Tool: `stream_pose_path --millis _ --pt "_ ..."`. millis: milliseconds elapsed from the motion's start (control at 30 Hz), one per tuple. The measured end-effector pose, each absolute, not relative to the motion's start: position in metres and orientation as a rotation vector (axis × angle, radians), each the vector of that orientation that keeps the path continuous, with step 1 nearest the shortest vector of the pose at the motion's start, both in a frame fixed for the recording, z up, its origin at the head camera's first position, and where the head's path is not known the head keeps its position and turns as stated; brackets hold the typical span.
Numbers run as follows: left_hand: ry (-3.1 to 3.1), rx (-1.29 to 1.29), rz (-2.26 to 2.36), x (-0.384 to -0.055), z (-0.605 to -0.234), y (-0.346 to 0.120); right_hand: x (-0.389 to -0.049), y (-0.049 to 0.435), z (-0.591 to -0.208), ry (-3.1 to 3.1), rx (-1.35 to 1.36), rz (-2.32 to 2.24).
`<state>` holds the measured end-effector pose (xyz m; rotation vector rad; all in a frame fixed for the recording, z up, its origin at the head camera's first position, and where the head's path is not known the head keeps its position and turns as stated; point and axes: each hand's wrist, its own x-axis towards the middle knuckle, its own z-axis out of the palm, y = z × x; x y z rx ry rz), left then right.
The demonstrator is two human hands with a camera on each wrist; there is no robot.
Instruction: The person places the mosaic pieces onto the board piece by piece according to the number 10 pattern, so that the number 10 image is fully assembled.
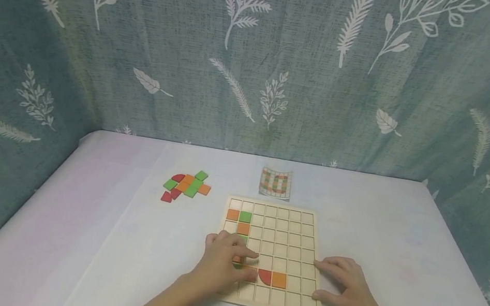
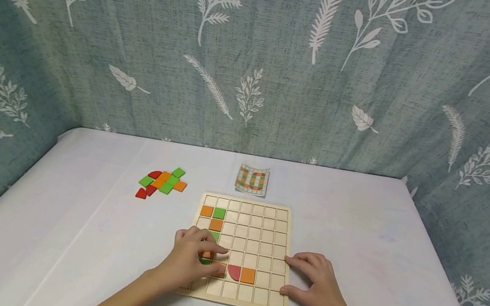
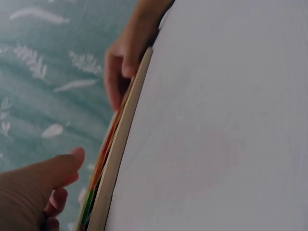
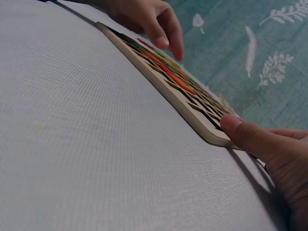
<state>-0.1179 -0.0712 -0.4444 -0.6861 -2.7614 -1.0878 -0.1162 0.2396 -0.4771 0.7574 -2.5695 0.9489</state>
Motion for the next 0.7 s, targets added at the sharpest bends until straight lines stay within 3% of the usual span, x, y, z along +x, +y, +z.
stream_pose_path --millis 700 --pt "-2.765 -0.039 -0.992 -0.141 -0.429 -0.157 -0.116 0.240 -0.477 -2.562 0.767 0.960"
